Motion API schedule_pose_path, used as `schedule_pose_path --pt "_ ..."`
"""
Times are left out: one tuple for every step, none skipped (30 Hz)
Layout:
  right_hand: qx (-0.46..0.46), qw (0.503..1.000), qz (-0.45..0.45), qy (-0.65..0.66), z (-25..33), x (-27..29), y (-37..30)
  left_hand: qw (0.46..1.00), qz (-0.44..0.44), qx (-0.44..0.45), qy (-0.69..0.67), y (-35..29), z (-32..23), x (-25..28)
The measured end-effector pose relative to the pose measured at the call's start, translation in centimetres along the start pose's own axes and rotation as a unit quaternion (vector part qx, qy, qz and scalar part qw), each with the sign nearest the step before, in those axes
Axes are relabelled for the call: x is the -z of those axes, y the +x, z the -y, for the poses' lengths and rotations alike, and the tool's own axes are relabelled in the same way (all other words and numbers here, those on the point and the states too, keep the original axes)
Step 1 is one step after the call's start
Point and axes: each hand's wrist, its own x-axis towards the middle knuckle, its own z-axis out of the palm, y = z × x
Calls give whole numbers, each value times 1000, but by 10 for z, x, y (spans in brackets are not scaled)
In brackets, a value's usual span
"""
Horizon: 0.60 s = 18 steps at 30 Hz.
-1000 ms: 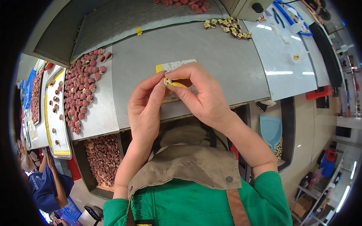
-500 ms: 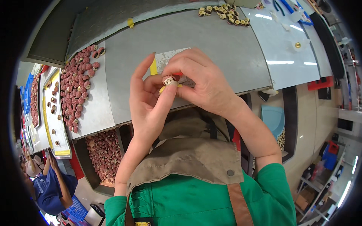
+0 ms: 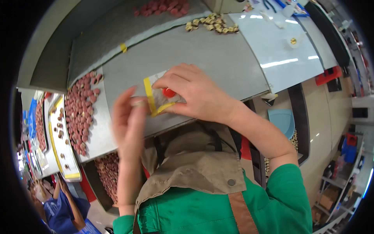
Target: The person assembles confectionery figures by hand, picking up base pieces and character heads, dipping the character pieces into a paste container, and pressing the pieces together.
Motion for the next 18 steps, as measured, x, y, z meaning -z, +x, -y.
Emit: schedule_pose_path --pt "9 1000 2 -26 -12 9 -1 995 -56 -39 79 7 -2 21" --pt "5 999 -9 -35 -26 20 -4 960 -105 -85 245 17 -6 55" --pt "4 996 -16 -82 -40 31 -2 959 -162 -92 212 25 -14 86" --pt "2 992 -21 -128 -54 41 2 930 -239 -90 265 32 -19 124" --pt "-1 991 -27 -134 -67 54 4 899 -243 -110 347 41 -20 165" --pt "-31 987 -35 -153 -79 66 7 859 -248 -128 428 46 -22 207" --pt "-57 983 -42 -167 -88 74 13 830 -239 -92 495 46 -25 245" --pt "-58 983 -48 -169 -97 78 19 797 -227 -56 557 48 -22 284" --pt "-40 979 -50 -193 -105 79 27 798 -235 -6 555 45 -11 343" --pt "-26 974 -51 -220 -111 78 32 799 -239 45 550 42 5 387" --pt "-29 973 -56 -221 -120 75 35 789 -243 69 560 41 10 396" --pt "-2 972 -47 -232 -129 73 37 735 -260 35 625 51 7 377" --pt "28 970 -37 -240 -134 73 37 673 -278 2 685 53 2 356" --pt "29 969 -41 -241 -134 73 39 616 -313 -13 722 58 -1 349" --pt "31 967 -36 -251 -136 73 38 631 -308 -5 712 70 -13 301" --pt "39 965 -31 -256 -138 69 41 642 -309 5 702 81 -28 249" --pt "46 966 -32 -254 -137 67 44 691 -270 -88 665 95 -23 236" --pt "43 966 -27 -253 -132 70 43 732 -226 -181 617 110 -20 222"
